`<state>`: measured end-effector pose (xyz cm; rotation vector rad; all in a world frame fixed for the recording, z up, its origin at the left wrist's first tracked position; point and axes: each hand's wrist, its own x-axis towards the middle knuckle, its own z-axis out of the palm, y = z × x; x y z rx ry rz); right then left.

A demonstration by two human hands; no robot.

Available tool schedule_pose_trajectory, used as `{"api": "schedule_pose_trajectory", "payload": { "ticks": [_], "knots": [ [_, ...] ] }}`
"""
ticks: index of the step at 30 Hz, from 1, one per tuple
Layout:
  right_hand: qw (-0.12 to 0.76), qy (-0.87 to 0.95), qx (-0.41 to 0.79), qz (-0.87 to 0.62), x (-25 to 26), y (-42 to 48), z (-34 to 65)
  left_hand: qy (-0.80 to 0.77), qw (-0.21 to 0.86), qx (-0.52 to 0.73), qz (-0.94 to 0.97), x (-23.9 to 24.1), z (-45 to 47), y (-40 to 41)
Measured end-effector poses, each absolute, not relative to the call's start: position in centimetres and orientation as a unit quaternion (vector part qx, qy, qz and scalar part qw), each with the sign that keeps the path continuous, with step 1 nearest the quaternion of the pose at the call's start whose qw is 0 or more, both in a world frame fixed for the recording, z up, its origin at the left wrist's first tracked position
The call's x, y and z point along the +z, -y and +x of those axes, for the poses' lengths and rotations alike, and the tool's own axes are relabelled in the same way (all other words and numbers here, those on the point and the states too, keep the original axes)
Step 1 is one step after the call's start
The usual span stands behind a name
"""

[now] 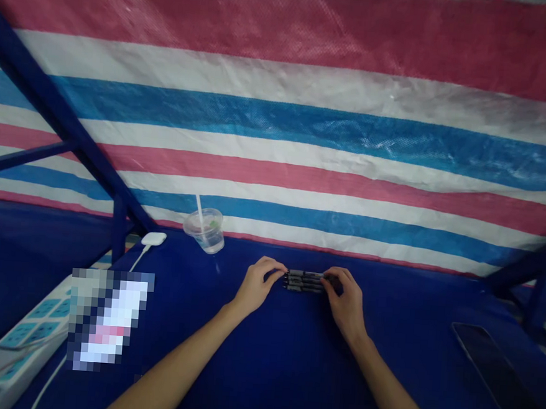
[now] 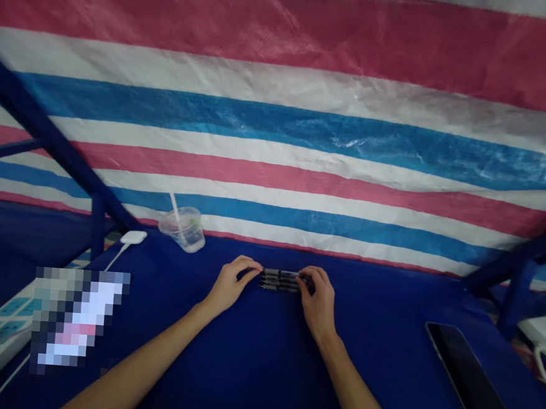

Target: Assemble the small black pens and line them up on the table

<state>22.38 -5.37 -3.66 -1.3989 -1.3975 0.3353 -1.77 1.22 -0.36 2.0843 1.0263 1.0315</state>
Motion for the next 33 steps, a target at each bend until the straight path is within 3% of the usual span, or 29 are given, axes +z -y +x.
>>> {"api": "schedule_pose_trajectory", "payload": {
  "ticks": [13,23,33],
  "knots": [
    [0.534,0.583,0.072,-0.608,-3.8,4.8,22.6,-0.4,0.277,0.343,0.804,-1.1,-1.6,-1.8],
    [0.505,0.61,0.101,-0.602,-3.8,4.1,23.2,-0.41,0.242,0.3,0.827,-0.8,-1.2,-1.4],
    [0.424,0.655,0.123,-0.613,-4.5,4.2,23.2,-0.392,0.195,0.273,0.857,-0.7,-1.0,-0.9]
  ]
}}
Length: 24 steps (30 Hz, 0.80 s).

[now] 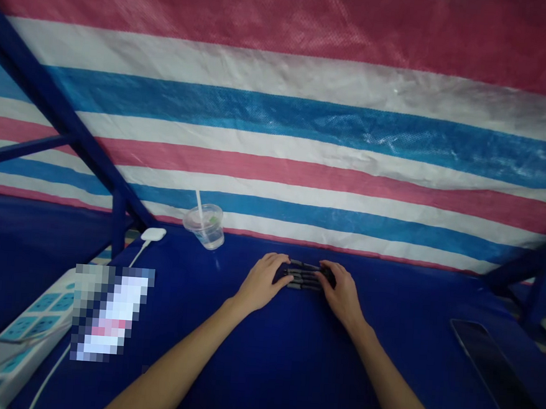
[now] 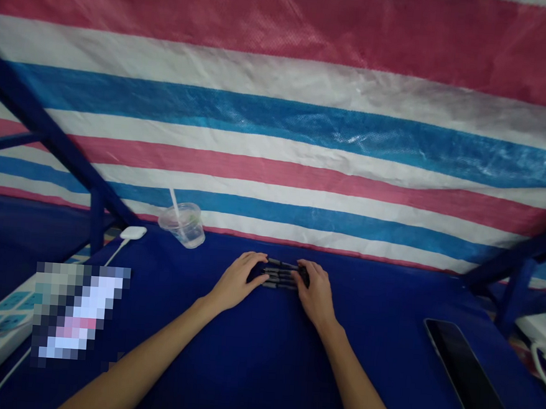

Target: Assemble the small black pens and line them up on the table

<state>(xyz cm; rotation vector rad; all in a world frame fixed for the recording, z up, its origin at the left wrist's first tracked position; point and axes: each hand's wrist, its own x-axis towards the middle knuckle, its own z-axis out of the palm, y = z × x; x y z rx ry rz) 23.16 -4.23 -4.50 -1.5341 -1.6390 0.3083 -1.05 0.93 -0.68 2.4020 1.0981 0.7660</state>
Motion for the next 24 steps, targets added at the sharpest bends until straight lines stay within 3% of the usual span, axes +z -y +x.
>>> {"api": "schedule_pose_trajectory", "payload": {
  "ticks": [7,24],
  "knots": [
    [0.303,0.77,0.071,-0.557,-4.28,4.93,22.8,-0.349,0.187,0.229,0.889,-0.57,-1.16,-0.83],
    [0.321,0.774,0.073,-0.54,-4.07,5.17,22.69,-0.346,0.205,0.248,0.881,-0.03,-1.22,-0.74]
  ]
}}
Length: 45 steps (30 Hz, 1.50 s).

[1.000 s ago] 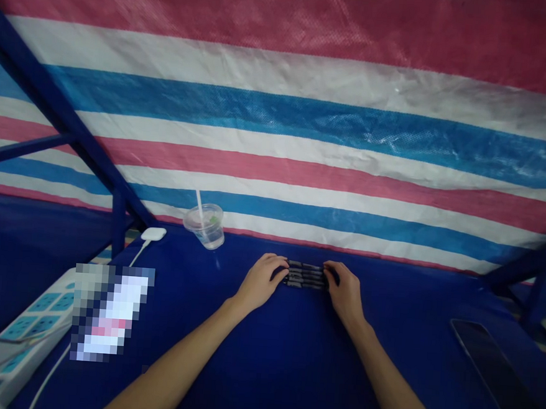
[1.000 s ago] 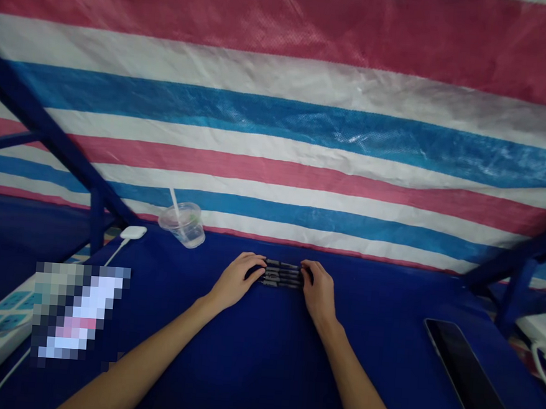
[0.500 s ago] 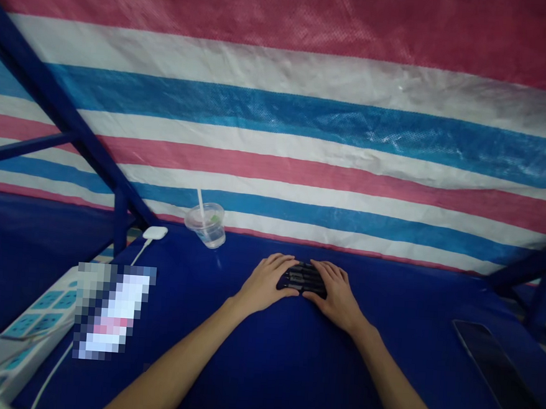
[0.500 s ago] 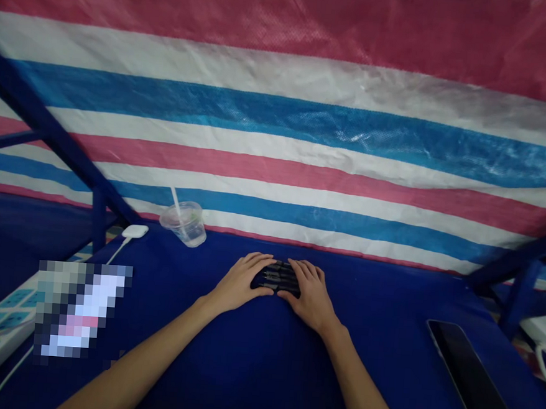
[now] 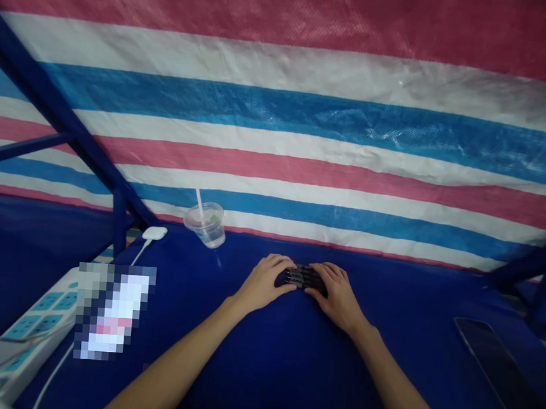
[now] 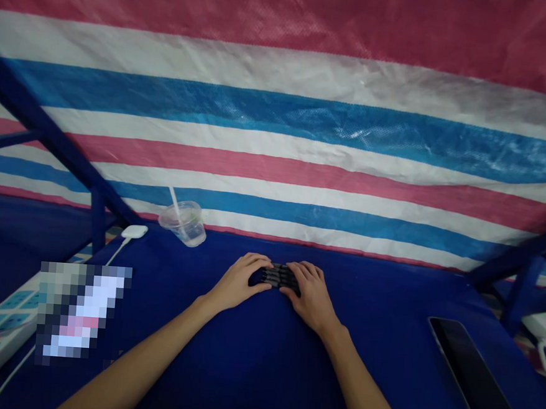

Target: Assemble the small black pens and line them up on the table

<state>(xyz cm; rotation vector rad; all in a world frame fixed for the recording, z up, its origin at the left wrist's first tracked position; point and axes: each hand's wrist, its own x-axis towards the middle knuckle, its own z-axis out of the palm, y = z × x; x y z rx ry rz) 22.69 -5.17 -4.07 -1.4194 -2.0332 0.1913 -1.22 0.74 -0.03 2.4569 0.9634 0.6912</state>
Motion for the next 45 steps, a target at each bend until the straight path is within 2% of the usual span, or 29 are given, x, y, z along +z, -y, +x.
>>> {"api": "schedule_pose_trajectory", "payload": {
  "ticks": [27,45],
  "knots": [
    [0.353,0.783,0.043,-0.511,-3.1,5.8,22.6,-0.347,0.18,0.227,0.892,-0.3,-1.2,-0.8],
    [0.364,0.794,0.001,-0.487,-3.1,6.0,22.3,-0.299,0.204,0.277,0.89,0.0,-1.3,-0.5]
  ]
}}
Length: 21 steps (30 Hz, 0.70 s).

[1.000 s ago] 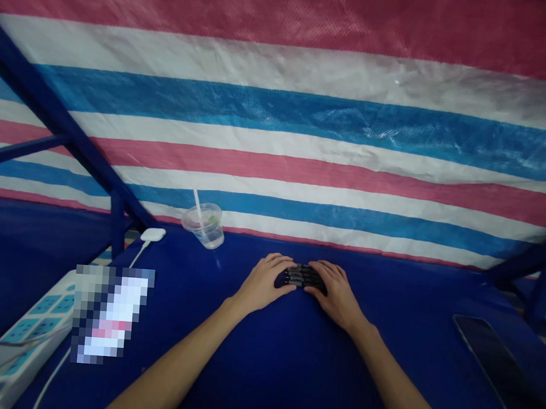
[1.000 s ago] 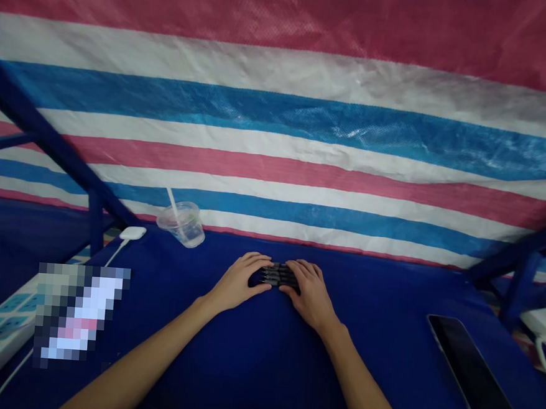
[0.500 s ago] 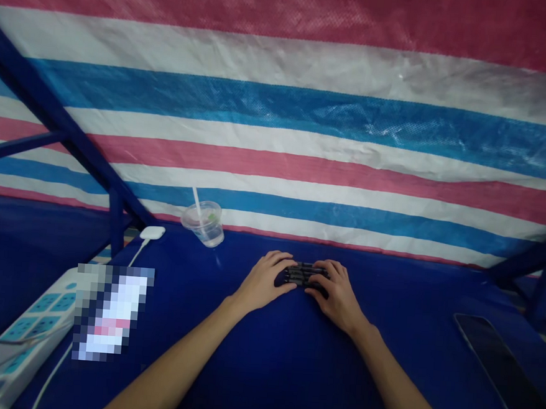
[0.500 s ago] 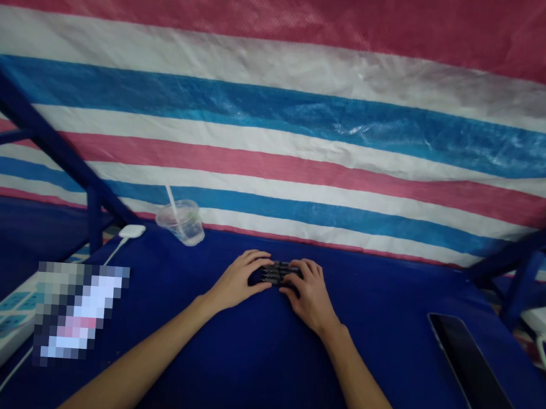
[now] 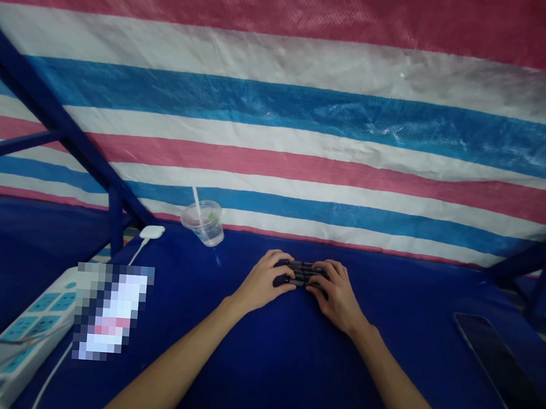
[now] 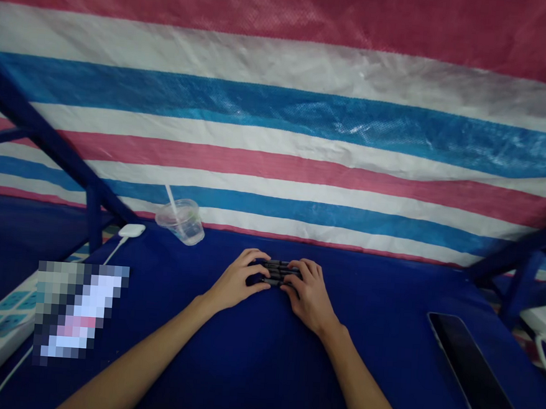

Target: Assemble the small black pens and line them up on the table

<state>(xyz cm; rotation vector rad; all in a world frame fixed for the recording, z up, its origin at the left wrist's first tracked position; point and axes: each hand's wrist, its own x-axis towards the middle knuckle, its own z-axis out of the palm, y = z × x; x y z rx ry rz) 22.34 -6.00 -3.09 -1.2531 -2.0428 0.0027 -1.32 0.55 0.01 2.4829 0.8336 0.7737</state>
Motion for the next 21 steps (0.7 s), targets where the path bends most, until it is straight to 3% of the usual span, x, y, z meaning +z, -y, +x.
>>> {"api": "schedule_pose_trajectory", "payload": {
  "ticks": [11,21],
  "knots": [
    [0.352,0.806,-0.018,-0.476,-2.7,6.3,21.3,-0.282,0.204,0.343,0.872,0.2,-1.4,-0.5],
    [0.377,0.798,-0.006,-0.47,-3.0,6.1,21.3,-0.282,0.188,0.282,0.898,0.1,-1.4,-0.5]
  ]
}}
